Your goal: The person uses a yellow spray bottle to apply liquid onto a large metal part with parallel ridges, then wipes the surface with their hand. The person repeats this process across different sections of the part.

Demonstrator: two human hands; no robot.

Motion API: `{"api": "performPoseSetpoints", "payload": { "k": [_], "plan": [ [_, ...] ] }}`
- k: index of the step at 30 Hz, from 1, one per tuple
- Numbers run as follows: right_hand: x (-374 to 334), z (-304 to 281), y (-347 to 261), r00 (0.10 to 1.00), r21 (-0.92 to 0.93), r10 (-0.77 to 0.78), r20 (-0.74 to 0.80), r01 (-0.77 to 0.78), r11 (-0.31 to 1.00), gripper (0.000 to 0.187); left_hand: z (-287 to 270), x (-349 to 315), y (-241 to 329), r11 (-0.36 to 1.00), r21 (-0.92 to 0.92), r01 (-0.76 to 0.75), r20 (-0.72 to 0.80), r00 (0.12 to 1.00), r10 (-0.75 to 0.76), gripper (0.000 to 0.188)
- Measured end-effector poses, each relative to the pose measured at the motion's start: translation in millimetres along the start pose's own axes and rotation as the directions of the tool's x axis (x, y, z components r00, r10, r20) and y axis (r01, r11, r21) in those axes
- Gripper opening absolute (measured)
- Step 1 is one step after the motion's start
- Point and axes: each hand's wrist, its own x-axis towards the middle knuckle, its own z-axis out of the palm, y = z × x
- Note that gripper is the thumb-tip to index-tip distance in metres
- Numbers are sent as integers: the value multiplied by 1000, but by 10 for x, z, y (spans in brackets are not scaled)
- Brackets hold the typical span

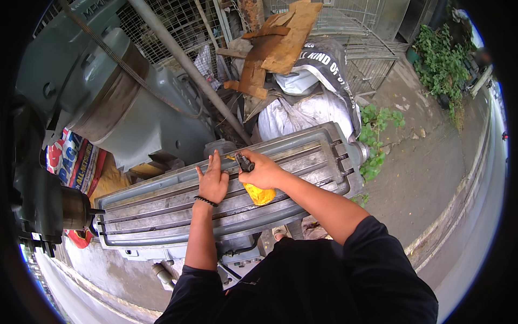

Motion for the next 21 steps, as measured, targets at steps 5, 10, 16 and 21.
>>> {"api": "performPoseSetpoints", "payload": {
  "k": [5,10,16,21],
  "plan": [
    [-32,12,-66,1000,39,-3,28,2,999,54,49,-4,-26,997,66,-29,-23,999,30,74],
    [-59,-36,-19,998,63,53,17,-54,997,55,229,-28,70,968,241,-67,-60,995,84,66],
    [-141,-223,132,994,68,100,-53,-96,993,57,417,56,302,971,217,-103,-58,991,118,68],
    [-217,-412,102,987,108,157,-38,-153,982,56,511,125,503,974,190,-122,-32,991,130,69]
  ]
}}
